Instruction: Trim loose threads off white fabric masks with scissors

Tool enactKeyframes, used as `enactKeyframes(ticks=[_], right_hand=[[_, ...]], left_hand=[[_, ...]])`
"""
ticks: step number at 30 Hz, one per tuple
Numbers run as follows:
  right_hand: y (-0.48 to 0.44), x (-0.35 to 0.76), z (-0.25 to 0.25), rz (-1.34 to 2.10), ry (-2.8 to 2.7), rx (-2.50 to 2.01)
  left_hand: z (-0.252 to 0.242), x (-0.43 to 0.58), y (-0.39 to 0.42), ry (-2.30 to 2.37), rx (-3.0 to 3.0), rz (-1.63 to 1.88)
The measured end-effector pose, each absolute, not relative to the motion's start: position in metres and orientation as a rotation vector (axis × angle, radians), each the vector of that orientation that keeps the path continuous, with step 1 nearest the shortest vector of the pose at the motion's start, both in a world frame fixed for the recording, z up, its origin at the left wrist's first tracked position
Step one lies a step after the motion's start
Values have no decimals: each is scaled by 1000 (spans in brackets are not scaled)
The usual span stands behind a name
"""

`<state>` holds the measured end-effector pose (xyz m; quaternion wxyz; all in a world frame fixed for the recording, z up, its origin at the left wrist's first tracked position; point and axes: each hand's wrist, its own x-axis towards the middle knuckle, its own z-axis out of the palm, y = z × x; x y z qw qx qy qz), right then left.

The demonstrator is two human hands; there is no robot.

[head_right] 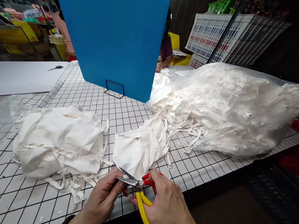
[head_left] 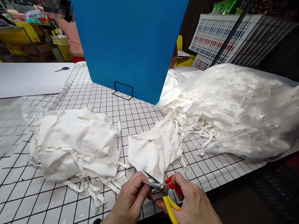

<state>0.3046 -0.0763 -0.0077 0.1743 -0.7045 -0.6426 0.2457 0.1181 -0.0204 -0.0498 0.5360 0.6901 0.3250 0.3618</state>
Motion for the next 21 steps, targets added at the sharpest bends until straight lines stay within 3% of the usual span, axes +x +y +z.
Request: enactKeyframes(ticks=[16, 21], right_hand=[[-76, 305, -17, 648, -1845, -1972], [-73, 313, -27, 946, -1634, -1833]], left_hand=[[-50, 116, -22, 798, 1601, 805], [-53, 115, -22, 804, 1542, 838]])
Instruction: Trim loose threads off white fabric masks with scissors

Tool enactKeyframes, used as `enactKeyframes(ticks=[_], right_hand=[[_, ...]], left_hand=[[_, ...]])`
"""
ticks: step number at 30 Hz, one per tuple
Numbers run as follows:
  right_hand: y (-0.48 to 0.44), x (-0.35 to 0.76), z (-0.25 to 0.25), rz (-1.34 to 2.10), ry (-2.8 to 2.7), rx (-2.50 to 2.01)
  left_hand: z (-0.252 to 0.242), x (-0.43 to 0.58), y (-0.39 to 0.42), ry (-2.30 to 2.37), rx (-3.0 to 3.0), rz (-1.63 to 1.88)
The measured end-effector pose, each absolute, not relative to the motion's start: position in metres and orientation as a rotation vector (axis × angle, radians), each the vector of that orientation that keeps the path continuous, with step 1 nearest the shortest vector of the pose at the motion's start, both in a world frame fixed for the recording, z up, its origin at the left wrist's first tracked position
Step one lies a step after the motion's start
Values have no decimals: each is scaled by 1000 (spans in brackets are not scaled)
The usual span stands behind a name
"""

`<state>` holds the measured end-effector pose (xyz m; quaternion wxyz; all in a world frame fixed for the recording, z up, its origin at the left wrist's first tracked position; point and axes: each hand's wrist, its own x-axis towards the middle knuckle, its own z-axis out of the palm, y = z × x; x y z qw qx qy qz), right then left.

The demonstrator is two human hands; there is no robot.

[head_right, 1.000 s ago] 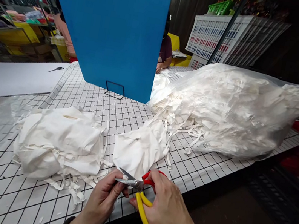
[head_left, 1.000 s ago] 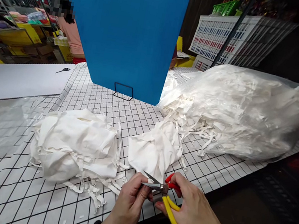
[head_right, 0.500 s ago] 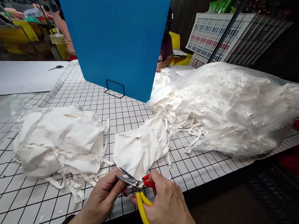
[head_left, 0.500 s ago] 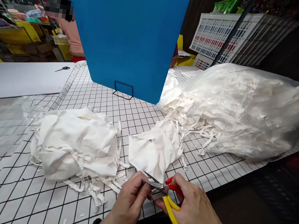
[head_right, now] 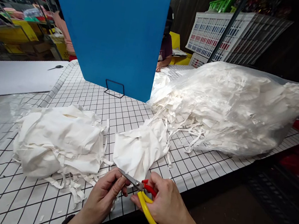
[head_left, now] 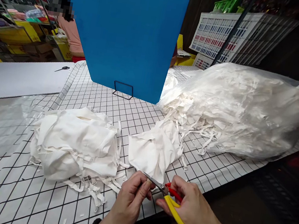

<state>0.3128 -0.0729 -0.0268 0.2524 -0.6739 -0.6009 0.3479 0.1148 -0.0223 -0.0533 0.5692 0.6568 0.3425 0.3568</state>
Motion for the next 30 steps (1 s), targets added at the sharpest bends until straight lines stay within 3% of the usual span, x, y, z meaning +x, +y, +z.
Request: enactKeyframes(ticks=[5, 7, 14, 18, 22, 30], right_hand=[[-66, 313, -41, 1576, -1059, -1458], [-62, 305, -45, 1681, -861, -1356], [-38, 290, -44, 1387, -590, -1203], [-19, 310, -18, 1168, -679, -1172], [-1, 313, 22, 1187, -817, -1055], [30, 311, 96, 1258, -1067, -799]], left_hand=[[-54, 121, -21, 794, 1498, 897], [-51, 127, -23, 730, 1547, 905], [-54, 134, -41, 651, 1794, 896], [-74, 127, -29, 1003, 1635, 1088], [-85, 148, 9, 1239, 1425, 1102], [-48, 187, 81, 962, 1441, 1139]])
